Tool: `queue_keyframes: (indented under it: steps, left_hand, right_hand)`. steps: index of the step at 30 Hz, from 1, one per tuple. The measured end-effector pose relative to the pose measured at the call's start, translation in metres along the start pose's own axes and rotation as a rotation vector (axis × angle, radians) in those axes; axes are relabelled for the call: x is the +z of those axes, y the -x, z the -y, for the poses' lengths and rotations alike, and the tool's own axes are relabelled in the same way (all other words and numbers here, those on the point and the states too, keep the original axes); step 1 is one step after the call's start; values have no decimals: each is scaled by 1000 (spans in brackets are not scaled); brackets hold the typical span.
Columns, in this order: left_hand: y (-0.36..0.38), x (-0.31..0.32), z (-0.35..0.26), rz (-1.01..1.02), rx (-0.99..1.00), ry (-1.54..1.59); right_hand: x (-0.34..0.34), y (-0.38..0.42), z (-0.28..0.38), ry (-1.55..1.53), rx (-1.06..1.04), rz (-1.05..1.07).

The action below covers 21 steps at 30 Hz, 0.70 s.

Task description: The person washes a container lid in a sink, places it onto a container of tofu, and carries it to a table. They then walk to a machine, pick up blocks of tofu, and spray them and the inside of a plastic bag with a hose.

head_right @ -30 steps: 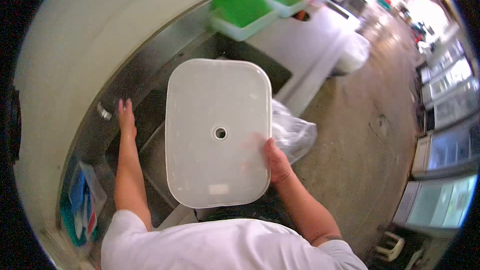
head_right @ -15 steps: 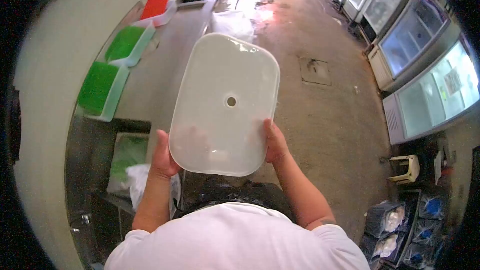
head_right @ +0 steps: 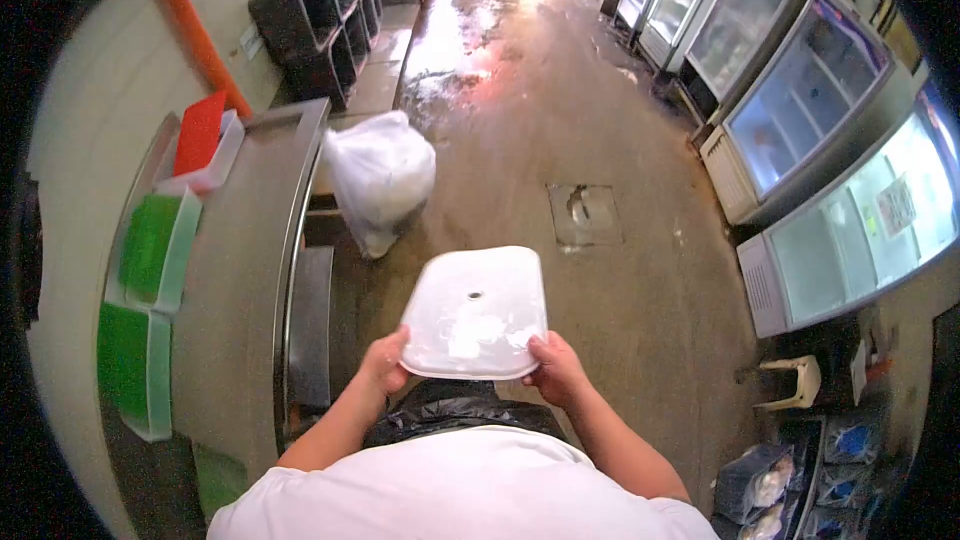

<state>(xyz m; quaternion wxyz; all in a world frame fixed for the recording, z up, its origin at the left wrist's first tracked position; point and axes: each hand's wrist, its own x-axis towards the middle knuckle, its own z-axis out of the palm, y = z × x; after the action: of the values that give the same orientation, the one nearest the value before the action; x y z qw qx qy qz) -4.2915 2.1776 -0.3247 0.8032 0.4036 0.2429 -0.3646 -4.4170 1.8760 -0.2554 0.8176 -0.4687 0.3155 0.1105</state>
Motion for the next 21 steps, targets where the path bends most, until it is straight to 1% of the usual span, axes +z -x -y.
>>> queue_keyframes:
  steps: [1,2,3,5,6,8,9,10,11,12,13,14,15,16,17,18,19,20,21]
  left_hand:
    - [-24,29,-21,39,-80,7]
    - [-48,58,-43,49,-71,7]
    - [-59,95,-69,162,-49,-47]
    - [-82,162,-117,374,24,-155]
    - [-96,193,-140,372,29,-168]
    - [-135,256,-182,494,155,-387]
    - [-162,282,-196,511,261,-546]
    - [-191,307,-211,509,268,-555]
    - [-220,331,-224,524,500,-943]
    - [-249,357,-236,519,733,-1333]
    - [-274,385,-245,538,835,-1394]
    - [-305,404,-257,535,839,-1402]
    - [-336,426,-268,600,839,-1619]
    - [-366,447,-280,664,831,-1836]
    - [-393,472,-295,733,765,-1992]
    - [-427,496,-311,731,770,-1991]
    - [-458,505,-323,751,745,-2014]
    - [-485,518,-341,768,727,-2037]
    - [-500,537,-367,764,804,-2056]
  right_hand:
    - [-3,-17,37,-33,-46,12]
    - [-5,-30,71,-66,-90,24]
    - [-17,-45,100,-65,-96,26]
    - [-41,-76,149,-78,-260,42]
    - [-43,-90,176,-103,-260,-20]
    - [-70,-147,211,44,-126,-254]
    - [-85,-177,224,36,-130,-247]
    - [-97,-208,237,120,-171,-309]
    - [-112,-244,254,206,-213,-371]
    - [-116,-273,286,199,-219,-362]
    - [-117,-297,326,-18,-255,-324]
    - [-124,-323,356,-235,-285,-285]
    - [-139,-356,384,-341,-363,-233]
    - [-151,-381,418,-424,-357,-264]
    - [-168,-412,447,-573,-309,-99]
    - [-193,-446,485,-715,-257,65]
    - [-229,-493,492,-737,-219,113]
    - [-274,-549,492,-774,-137,157]
    - [-281,-584,512,-658,-92,75]
